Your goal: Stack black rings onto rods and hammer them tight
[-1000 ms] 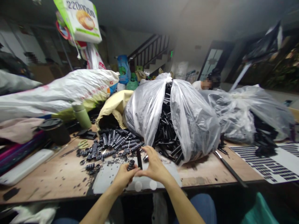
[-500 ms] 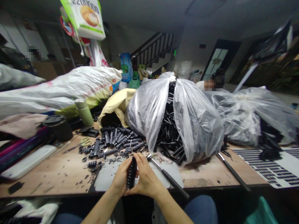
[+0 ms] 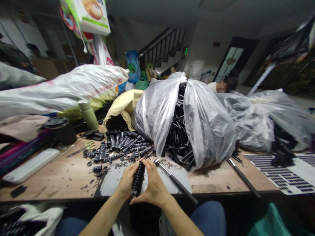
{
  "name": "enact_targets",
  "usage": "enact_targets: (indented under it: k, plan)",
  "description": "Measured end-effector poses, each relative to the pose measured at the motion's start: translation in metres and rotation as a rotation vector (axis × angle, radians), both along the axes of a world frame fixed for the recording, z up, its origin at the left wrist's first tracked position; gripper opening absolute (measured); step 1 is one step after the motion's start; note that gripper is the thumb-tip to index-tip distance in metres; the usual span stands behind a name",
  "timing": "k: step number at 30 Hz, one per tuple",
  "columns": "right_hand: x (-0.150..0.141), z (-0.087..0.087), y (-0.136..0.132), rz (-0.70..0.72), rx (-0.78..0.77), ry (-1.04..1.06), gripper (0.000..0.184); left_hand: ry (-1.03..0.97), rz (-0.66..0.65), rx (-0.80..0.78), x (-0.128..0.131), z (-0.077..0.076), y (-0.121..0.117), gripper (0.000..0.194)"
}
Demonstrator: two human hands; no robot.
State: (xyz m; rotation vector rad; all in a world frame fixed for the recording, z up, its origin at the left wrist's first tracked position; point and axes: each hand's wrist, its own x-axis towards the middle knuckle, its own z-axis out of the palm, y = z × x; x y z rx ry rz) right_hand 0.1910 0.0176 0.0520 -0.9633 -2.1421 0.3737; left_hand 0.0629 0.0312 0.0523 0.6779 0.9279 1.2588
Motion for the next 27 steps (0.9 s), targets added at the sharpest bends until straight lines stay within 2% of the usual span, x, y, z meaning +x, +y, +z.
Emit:
enact_targets:
  k: [4,8,13,19,27]
  plan:
    - [-0.001,0.002,0.0,0.019,-0.064,-0.022,0.114,-0.054,0.048,-0.057,0.004,0.004,-0.001,0.04]
    - [0.001,0.002,0.0,0.079,-0.173,-0.063,0.115,-0.07,0.091,-0.077,0.006,-0.001,-0.001,0.026]
    - [0.009,-0.002,0.002,0.116,-0.307,-0.073,0.113,-0.035,0.016,-0.149,0.005,-0.009,0.0,0.021]
    - [0.009,-0.003,0.001,0.061,-0.455,0.068,0.112,0.027,-0.058,-0.232,0.008,-0.004,0.0,0.022]
    - [0.004,-0.01,-0.001,0.023,-0.484,0.076,0.113,0.026,-0.05,-0.26,0.01,-0.003,0.0,0.016]
